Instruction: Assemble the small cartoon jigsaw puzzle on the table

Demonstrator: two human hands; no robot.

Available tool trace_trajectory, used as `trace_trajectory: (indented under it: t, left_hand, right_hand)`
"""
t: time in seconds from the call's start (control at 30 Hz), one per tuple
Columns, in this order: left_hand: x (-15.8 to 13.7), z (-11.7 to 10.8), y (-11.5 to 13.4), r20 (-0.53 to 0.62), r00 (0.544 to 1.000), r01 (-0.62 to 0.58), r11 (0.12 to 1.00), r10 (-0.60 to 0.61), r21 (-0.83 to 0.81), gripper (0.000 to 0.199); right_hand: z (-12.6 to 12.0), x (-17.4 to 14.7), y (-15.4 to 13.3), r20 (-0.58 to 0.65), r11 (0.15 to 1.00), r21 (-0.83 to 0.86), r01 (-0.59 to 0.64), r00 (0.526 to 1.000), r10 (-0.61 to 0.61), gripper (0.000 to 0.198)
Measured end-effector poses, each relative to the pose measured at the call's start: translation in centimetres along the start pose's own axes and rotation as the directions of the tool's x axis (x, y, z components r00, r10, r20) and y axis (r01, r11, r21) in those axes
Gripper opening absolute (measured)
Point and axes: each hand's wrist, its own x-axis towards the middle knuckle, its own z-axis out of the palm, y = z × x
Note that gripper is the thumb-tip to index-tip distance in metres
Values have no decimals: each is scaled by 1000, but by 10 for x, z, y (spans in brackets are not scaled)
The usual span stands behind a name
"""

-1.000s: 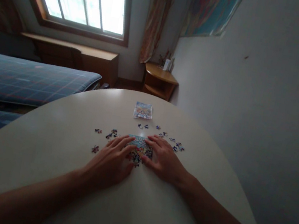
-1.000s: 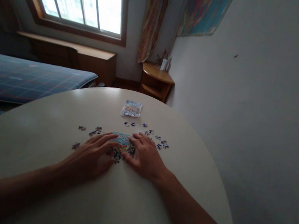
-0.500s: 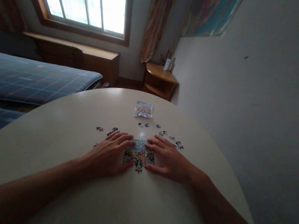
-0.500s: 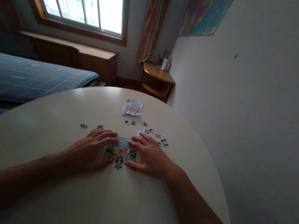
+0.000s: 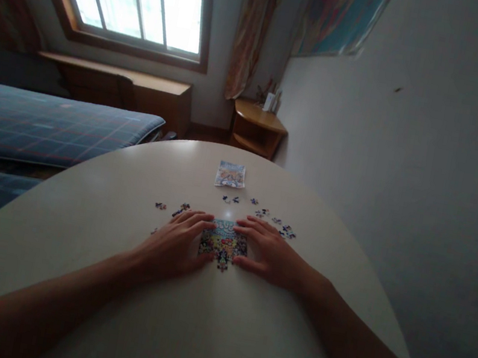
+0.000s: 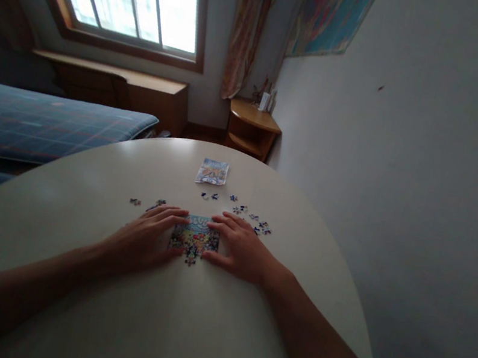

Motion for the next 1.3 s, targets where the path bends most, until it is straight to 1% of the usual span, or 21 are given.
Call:
trace_trajectory:
  t: [0.13, 0.2, 0.27, 0.37, 0.47, 0.6, 0.7, 0.77, 0.8, 0.9, 0.97, 1.13, 1.2, 1.27, 1.3]
  left_hand:
    - [0, -11, -2, -34, 998, 54, 995, -51, 80, 41]
    - [-1, -19, -10, -72, 994, 92, 985, -82, 147, 38]
    - [-3, -24, -21, -94, 987, 146, 968, -129, 205, 41]
    - [-8, -23, -38, -50, 978, 209, 944, -203, 254, 59]
    - [-11, -15, -49, 40, 970, 221, 938, -240, 266, 65]
    - [-7, -9, -52, 98, 961, 226, 942, -257, 248, 71]
    - [1, -8, -51, 112, 953, 249, 941, -280, 230, 74]
    - [7, -7, -50, 100, 950, 269, 938, -295, 218, 70]
    - [9, -6, -49, 98, 952, 266, 941, -291, 208, 64]
    - [13, -4, -50, 108, 964, 226, 961, -244, 160, 45]
    - [13, -2, -51, 90, 971, 211, 969, -223, 128, 37]
    - [11, 0, -55, -37, 974, 225, 972, -223, 62, 33]
    - [10, 0, -56, -76, 972, 225, 974, -222, 37, 32]
    - [10, 0, -56, -102, 971, 222, 975, -218, 23, 31]
    - [9, -1, -55, -111, 970, 219, 975, -216, 18, 30]
  right_hand:
    - [1, 0, -1, 23, 999, -12, -44, 999, 44, 58]
    - [0, 0, -2, 24, 998, -12, -57, 998, 57, 58]
    - [-1, 0, -3, 33, 998, -18, -56, 998, 57, 58]
    - [-2, 0, -5, 59, 998, -40, -56, 997, 59, 59]
    - [-2, 0, -7, 79, 997, -51, -63, 995, 67, 60]
    - [1, -1, -8, 93, 997, -57, -60, 994, 65, 64]
    - [2, 0, -7, 93, 997, -40, -64, 993, 67, 65]
    - [2, -1, -6, 86, 998, -25, -59, 994, 61, 64]
    - [1, -1, -6, 82, 998, -25, -56, 995, 58, 63]
    - [0, -2, -6, 76, 997, -42, -69, 994, 72, 60]
    - [1, -2, -7, 69, 996, -40, -82, 994, 84, 58]
    - [-1, -1, -4, 51, 996, -1, -94, 994, 94, 57]
    - [-7, -2, 3, 8, 991, -17, -131, 991, 131, 53]
    - [-15, -5, 12, -58, 981, -60, -186, 982, 182, 47]
    - [-19, -7, 18, -72, 975, -87, -203, 978, 198, 44]
